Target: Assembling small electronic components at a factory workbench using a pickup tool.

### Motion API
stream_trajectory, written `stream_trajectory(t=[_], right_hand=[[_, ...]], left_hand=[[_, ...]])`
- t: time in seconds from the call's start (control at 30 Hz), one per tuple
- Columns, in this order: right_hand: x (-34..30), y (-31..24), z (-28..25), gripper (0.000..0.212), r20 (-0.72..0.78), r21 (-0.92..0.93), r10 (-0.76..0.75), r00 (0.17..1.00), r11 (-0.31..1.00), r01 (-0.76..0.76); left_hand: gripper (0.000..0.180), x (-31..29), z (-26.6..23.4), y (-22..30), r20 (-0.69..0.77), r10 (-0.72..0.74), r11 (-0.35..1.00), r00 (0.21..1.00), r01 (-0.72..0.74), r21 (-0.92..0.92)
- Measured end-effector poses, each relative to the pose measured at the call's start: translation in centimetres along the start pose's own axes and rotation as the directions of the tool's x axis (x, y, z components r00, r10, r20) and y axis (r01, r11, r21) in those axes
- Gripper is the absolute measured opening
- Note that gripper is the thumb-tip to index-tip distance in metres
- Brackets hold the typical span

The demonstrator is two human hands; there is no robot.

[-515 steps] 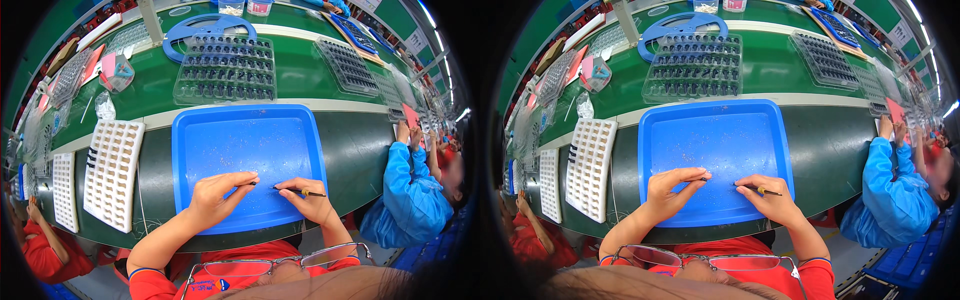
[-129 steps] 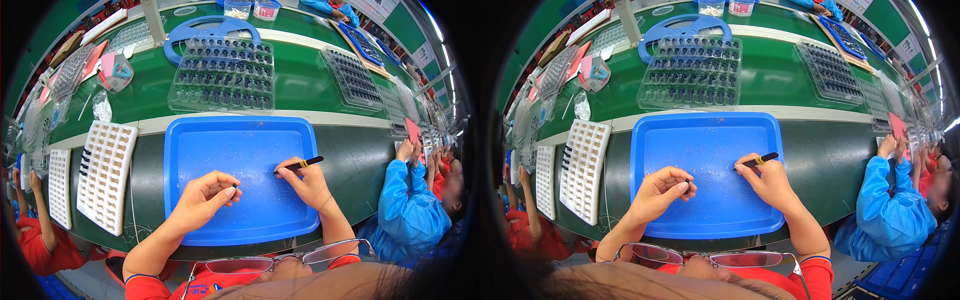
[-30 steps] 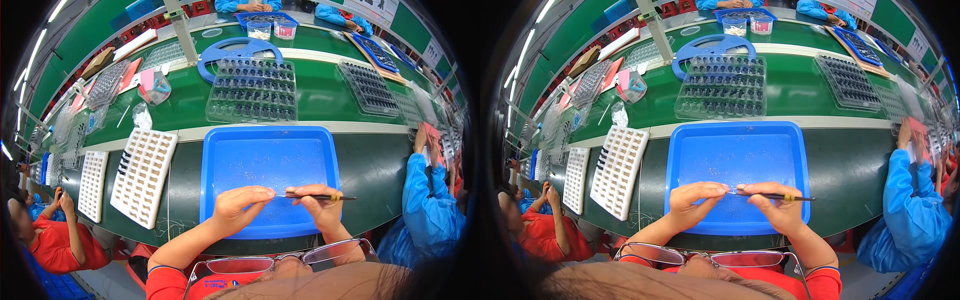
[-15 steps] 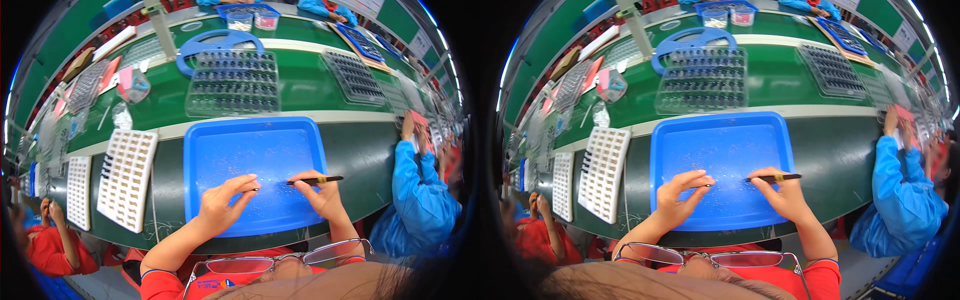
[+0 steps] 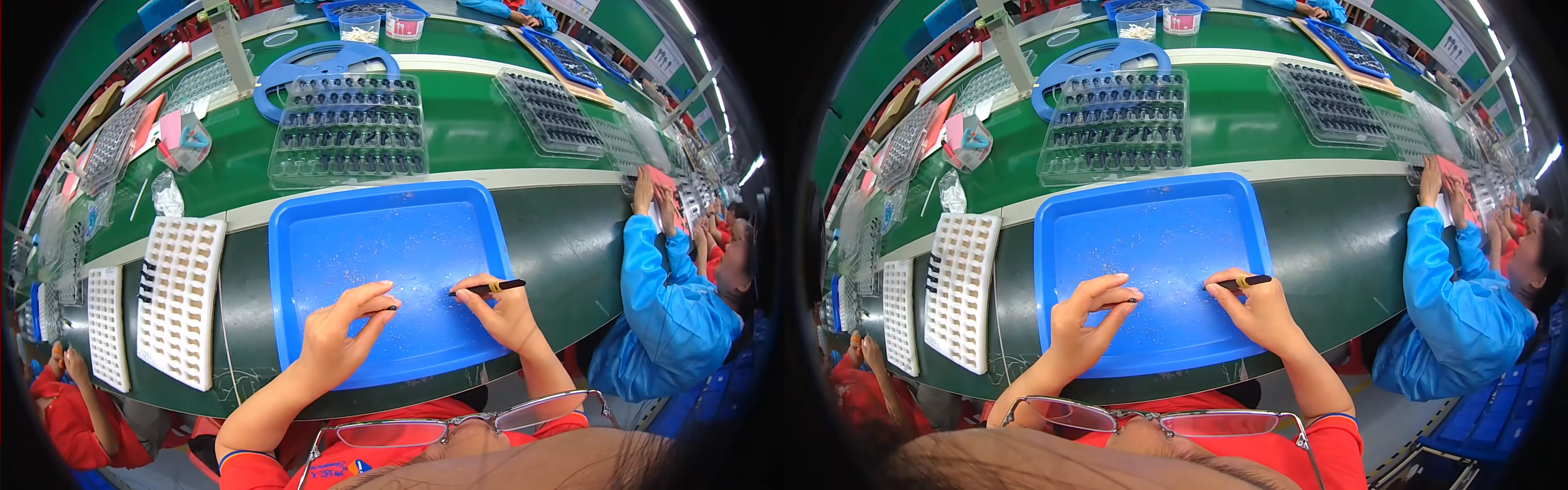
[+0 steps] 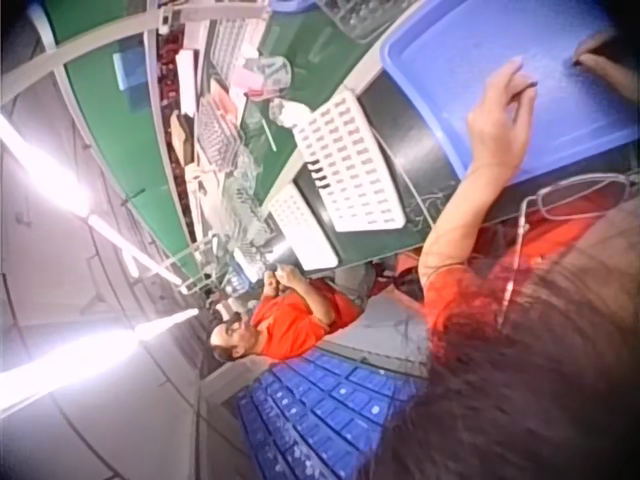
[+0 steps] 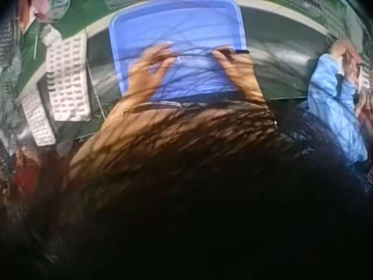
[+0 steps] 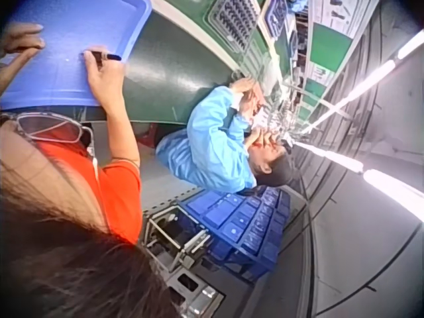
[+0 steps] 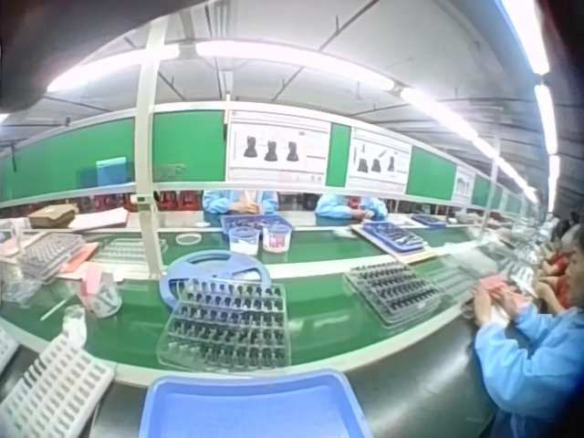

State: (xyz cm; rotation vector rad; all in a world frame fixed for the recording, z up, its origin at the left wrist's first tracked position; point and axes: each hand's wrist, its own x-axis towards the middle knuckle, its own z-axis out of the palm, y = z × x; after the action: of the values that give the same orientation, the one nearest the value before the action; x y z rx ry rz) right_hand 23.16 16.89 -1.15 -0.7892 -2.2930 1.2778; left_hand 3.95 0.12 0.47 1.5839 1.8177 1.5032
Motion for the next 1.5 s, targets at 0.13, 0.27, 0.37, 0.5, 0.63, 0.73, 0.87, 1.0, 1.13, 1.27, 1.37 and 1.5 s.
stream_trajectory(t=[0.13,0.27,0.37,0.5,0.63,0.73,0.87,1.0,1.13,1.27,1.37,1.5], right_hand=[[-0.02,-0.09,0.02,0.013,-0.002,-0.01,0.012,1.0,1.0,-0.012],[0.12,-0.23,0.06,0.013,-0.006,-0.015,0.005,1.0,1.0,-0.005],[0.15,-0.34,0.04,0.013,-0.004,-0.024,0.002,1.0,1.0,-0.002],[0.18,-0.34,0.02,0.013,-0.003,-0.034,-0.003,1.0,0.999,0.003],[0.24,-0.54,0.07,0.013,-0.005,-0.038,-0.005,1.0,0.999,0.004],[0.32,-0.64,0.08,0.013,-0.003,-0.059,-0.005,1.0,0.998,0.004],[0.47,-0.79,0.06,0.013,0.015,-0.1,-0.014,1.0,0.995,0.015],[0.35,-0.67,-0.1,0.013,0.002,-0.071,-0.038,0.999,0.997,0.038],[0.13,-0.66,-0.26,0.013,0.009,-0.074,-0.009,1.0,0.997,0.009],[0.17,-0.36,-0.1,0.013,-0.002,-0.054,-0.03,1.0,0.998,0.029],[0.28,-0.6,0.06,0.013,-0.019,-0.06,-0.009,1.0,0.998,0.008],[0.45,-0.58,0.15,0.014,-0.026,-0.091,-0.004,1.0,0.996,0.002]], left_hand=[[0.038,0.01,0.04,-0.12,0.0,0.008,1.0,1.0,-0.008,-0.004],[0.038,0.06,0.0,-0.18,0.009,0.007,1.0,1.0,-0.007,0.001],[0.038,0.01,0.02,-0.23,0.012,0.007,1.0,1.0,-0.007,0.004],[0.037,0.02,0.06,-0.2,0.012,-0.005,1.0,1.0,0.006,-0.007],[0.036,0.04,0.05,-0.17,0.01,-0.002,1.0,1.0,0.003,-0.015],[0.036,0.04,0.07,-0.18,0.01,0.002,1.0,1.0,-0.002,-0.014],[0.037,0.01,0.01,-0.24,0.012,0.009,1.0,1.0,-0.009,-0.006],[0.036,0.03,0.05,-0.28,0.013,0.011,1.0,1.0,-0.01,-0.005],[0.035,0.02,0.05,-0.27,0.014,0.012,1.0,1.0,-0.012,-0.008],[0.034,0.1,0.08,-0.23,0.014,0.01,1.0,1.0,-0.01,-0.013],[0.034,0.11,0.1,-0.24,0.016,0.01,1.0,1.0,-0.01,-0.016],[0.034,0.04,0.08,-0.34,0.016,0.01,1.0,1.0,-0.01,-0.013]])
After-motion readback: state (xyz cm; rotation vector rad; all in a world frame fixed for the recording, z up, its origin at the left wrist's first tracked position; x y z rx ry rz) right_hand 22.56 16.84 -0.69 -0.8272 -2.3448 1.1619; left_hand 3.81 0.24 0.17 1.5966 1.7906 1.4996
